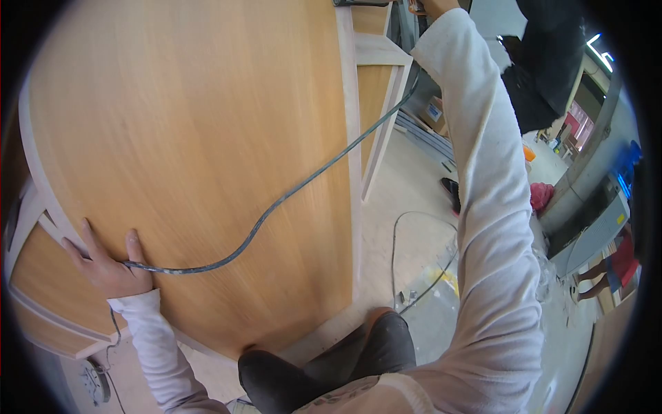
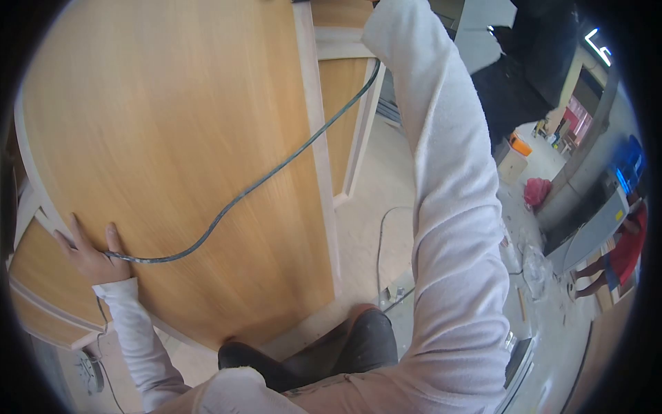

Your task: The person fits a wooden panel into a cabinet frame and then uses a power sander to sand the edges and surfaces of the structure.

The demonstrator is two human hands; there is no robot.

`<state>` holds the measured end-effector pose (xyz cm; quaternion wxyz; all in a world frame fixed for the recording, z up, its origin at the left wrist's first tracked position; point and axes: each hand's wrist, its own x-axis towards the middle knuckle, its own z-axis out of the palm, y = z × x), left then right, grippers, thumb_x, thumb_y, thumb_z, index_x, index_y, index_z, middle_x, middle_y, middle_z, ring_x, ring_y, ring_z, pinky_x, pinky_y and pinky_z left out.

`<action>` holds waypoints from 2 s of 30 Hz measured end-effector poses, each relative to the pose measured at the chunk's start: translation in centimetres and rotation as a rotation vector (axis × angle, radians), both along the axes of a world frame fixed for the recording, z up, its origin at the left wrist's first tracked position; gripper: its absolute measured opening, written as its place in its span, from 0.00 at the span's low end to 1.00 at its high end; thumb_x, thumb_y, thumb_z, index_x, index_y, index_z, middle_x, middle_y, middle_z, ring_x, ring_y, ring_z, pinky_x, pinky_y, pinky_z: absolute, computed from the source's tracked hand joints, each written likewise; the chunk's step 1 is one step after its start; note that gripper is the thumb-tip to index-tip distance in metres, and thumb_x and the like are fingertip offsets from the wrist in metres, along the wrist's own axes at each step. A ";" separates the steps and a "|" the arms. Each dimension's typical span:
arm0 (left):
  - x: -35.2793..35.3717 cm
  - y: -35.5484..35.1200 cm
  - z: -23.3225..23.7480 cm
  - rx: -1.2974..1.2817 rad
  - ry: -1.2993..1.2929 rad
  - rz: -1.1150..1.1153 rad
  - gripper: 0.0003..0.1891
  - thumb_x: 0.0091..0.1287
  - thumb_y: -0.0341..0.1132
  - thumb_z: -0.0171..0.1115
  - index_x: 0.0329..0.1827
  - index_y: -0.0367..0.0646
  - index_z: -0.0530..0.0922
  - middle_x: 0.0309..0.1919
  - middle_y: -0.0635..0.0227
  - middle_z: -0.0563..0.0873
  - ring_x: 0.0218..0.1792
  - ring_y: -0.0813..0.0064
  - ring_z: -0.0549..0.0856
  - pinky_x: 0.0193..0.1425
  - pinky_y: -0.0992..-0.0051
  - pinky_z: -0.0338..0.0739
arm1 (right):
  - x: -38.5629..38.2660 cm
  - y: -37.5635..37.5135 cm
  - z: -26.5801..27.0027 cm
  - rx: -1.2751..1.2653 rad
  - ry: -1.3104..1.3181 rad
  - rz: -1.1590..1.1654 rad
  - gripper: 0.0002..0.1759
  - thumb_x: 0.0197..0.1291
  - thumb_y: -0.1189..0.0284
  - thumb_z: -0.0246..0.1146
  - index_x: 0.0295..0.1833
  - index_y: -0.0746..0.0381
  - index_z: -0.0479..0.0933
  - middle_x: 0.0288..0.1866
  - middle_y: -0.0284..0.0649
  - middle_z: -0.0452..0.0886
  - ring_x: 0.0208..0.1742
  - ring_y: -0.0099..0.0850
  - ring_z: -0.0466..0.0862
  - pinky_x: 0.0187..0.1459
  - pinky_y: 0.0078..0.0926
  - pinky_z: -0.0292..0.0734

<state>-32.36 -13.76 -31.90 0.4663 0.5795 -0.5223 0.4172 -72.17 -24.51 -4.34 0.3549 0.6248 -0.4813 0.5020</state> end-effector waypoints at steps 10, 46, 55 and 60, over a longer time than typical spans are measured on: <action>-0.1 0.1 0.3 -0.020 -0.024 0.015 0.35 0.57 0.46 0.65 0.66 0.39 0.66 0.62 0.28 0.60 0.64 0.36 0.62 0.66 0.53 0.59 | -2.5 1.6 -7.2 0.066 -0.106 0.188 0.40 0.31 0.62 0.74 0.54 0.68 0.69 0.48 0.54 0.78 0.51 0.46 0.78 0.54 0.34 0.72; 0.1 -0.2 -0.1 -0.016 -0.030 0.015 0.36 0.57 0.48 0.64 0.66 0.37 0.65 0.64 0.29 0.57 0.66 0.37 0.60 0.68 0.53 0.56 | -1.1 1.1 -5.0 -0.118 0.024 0.191 0.27 0.32 0.65 0.70 0.42 0.67 0.76 0.40 0.54 0.81 0.43 0.47 0.81 0.47 0.35 0.76; 0.3 -0.4 -0.1 -0.021 -0.015 -0.020 0.37 0.56 0.47 0.66 0.66 0.38 0.65 0.64 0.29 0.56 0.66 0.38 0.59 0.68 0.53 0.55 | -3.0 -0.4 -6.4 -0.290 -0.008 0.003 0.33 0.33 0.61 0.71 0.48 0.66 0.72 0.41 0.57 0.78 0.48 0.49 0.78 0.52 0.39 0.72; -0.1 -0.2 0.1 -0.014 0.020 -0.012 0.37 0.56 0.46 0.66 0.66 0.38 0.65 0.65 0.30 0.56 0.66 0.38 0.58 0.68 0.53 0.55 | -2.5 1.0 -6.8 -0.077 -0.104 0.161 0.34 0.31 0.61 0.71 0.47 0.68 0.73 0.42 0.55 0.79 0.47 0.49 0.78 0.51 0.38 0.73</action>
